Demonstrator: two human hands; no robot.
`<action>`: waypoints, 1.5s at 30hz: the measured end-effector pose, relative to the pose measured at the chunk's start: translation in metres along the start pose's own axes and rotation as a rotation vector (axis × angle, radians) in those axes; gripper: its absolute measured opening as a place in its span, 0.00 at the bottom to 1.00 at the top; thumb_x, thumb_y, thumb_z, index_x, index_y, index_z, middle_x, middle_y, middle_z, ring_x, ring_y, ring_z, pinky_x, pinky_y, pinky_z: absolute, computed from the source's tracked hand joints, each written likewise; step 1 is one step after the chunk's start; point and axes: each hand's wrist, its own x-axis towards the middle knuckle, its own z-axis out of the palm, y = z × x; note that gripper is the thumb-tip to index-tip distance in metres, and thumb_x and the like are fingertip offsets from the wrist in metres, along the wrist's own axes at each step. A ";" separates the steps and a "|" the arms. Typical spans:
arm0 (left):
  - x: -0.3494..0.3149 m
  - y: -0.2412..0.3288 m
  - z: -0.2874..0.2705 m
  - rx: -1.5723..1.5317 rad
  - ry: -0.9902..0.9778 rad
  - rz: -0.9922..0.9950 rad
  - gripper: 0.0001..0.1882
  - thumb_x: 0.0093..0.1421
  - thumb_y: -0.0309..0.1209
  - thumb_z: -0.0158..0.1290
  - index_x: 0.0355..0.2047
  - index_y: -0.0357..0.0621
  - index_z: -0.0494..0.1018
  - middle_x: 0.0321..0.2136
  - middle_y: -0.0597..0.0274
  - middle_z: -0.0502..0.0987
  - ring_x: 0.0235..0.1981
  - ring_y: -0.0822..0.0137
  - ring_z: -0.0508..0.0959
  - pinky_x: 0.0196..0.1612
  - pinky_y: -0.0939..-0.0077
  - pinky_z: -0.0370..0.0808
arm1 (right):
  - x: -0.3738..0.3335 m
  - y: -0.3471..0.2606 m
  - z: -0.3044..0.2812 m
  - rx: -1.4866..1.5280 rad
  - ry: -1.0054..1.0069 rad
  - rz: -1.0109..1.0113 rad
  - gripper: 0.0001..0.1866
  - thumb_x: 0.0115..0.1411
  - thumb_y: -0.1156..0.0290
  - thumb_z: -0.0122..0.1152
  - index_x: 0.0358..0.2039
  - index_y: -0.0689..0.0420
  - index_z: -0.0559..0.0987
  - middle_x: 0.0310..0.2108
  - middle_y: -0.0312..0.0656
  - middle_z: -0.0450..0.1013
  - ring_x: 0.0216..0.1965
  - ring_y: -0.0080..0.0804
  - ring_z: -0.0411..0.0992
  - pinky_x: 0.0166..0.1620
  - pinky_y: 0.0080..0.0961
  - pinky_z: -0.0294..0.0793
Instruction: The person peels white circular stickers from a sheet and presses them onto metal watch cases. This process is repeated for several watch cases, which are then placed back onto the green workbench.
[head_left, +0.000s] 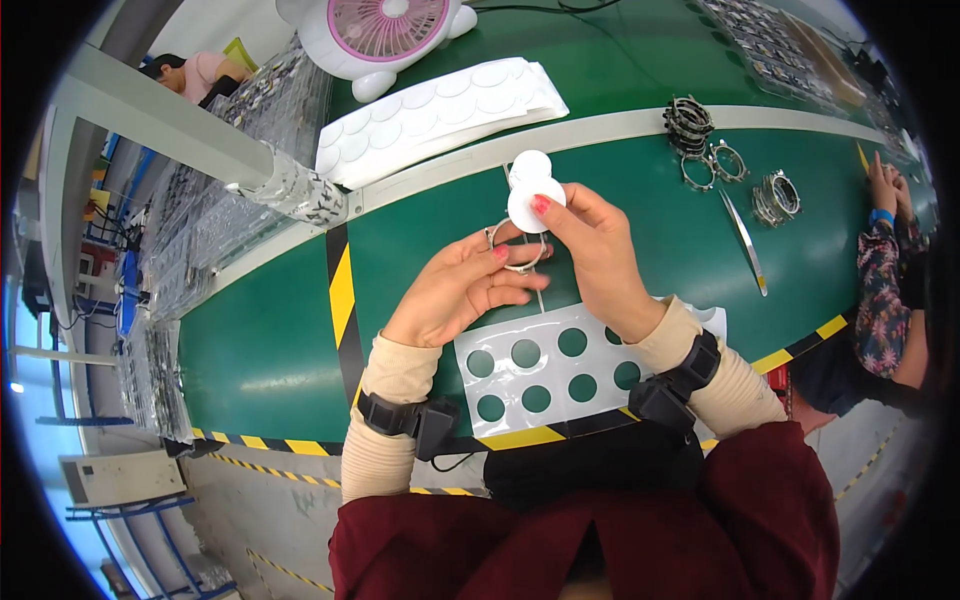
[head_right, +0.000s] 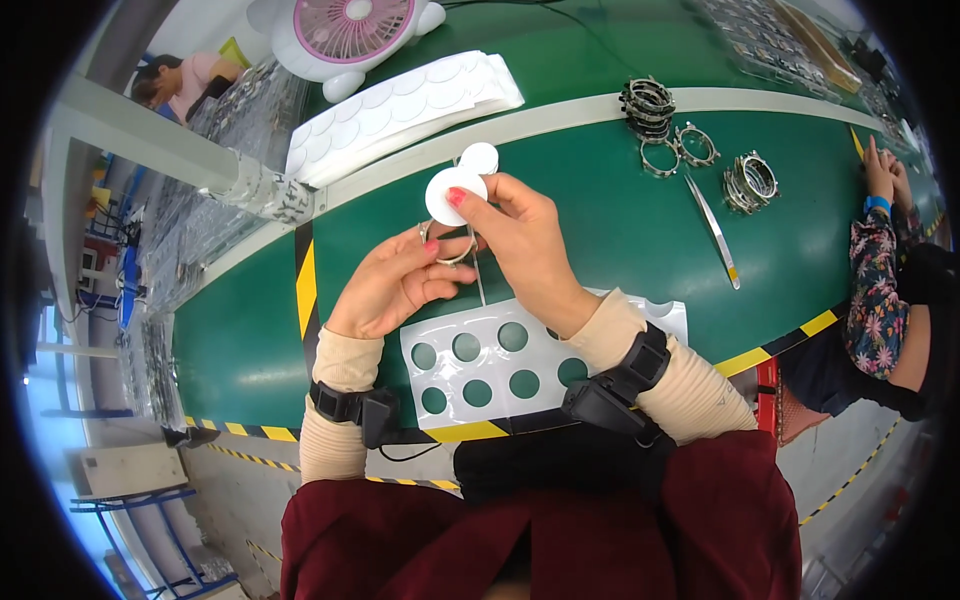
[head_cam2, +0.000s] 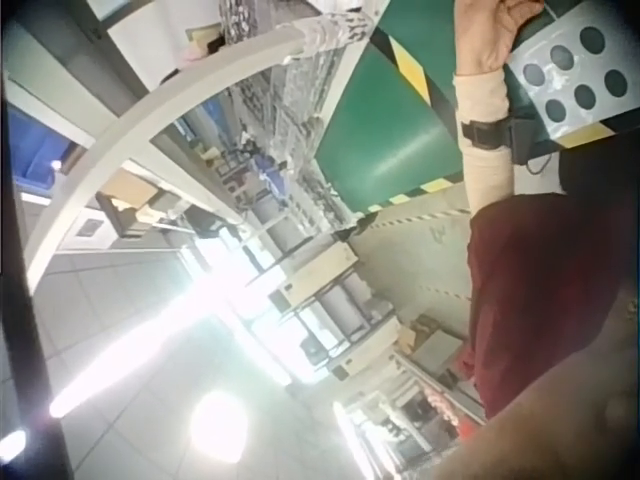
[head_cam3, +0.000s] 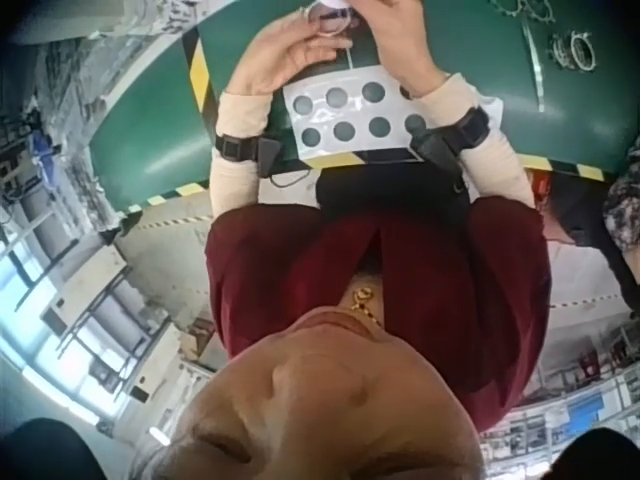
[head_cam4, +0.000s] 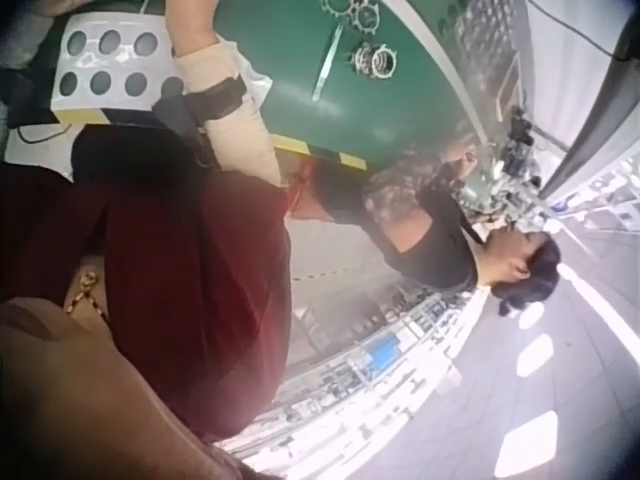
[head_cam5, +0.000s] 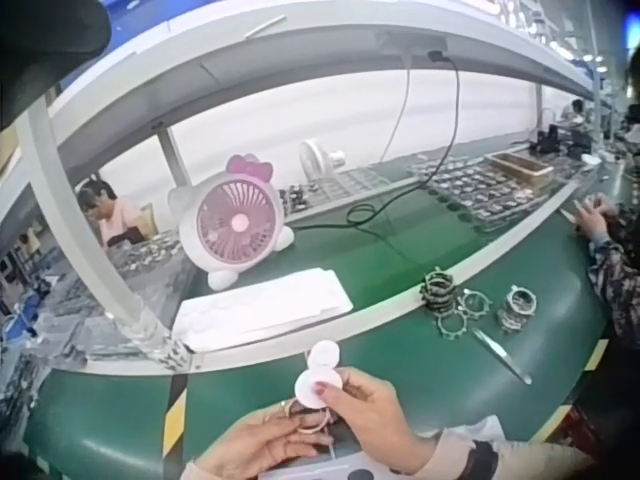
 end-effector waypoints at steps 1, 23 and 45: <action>0.001 -0.004 0.000 -0.080 0.006 0.027 0.18 0.65 0.29 0.38 0.53 0.32 0.56 0.47 0.45 0.70 0.42 0.57 0.75 0.44 0.66 0.75 | 0.000 0.000 0.001 -0.001 0.001 0.002 0.09 0.60 0.69 0.54 0.35 0.61 0.76 0.32 0.32 0.72 0.35 0.15 0.67 0.39 0.15 0.65; 0.012 -0.026 0.003 -0.427 0.212 0.076 0.20 0.64 0.43 0.43 0.45 0.38 0.66 0.42 0.55 0.72 0.44 0.65 0.74 0.51 0.64 0.73 | -0.003 0.022 0.004 -0.121 0.012 0.052 0.13 0.53 0.78 0.60 0.37 0.61 0.67 0.28 0.42 0.74 0.27 0.17 0.70 0.28 0.14 0.70; 0.010 -0.023 0.005 -0.413 0.188 0.074 0.17 0.64 0.41 0.42 0.43 0.40 0.66 0.41 0.56 0.73 0.44 0.65 0.75 0.50 0.63 0.73 | -0.002 0.018 0.002 -0.294 -0.024 0.125 0.12 0.55 0.78 0.58 0.38 0.61 0.68 0.30 0.39 0.73 0.31 0.17 0.70 0.32 0.12 0.70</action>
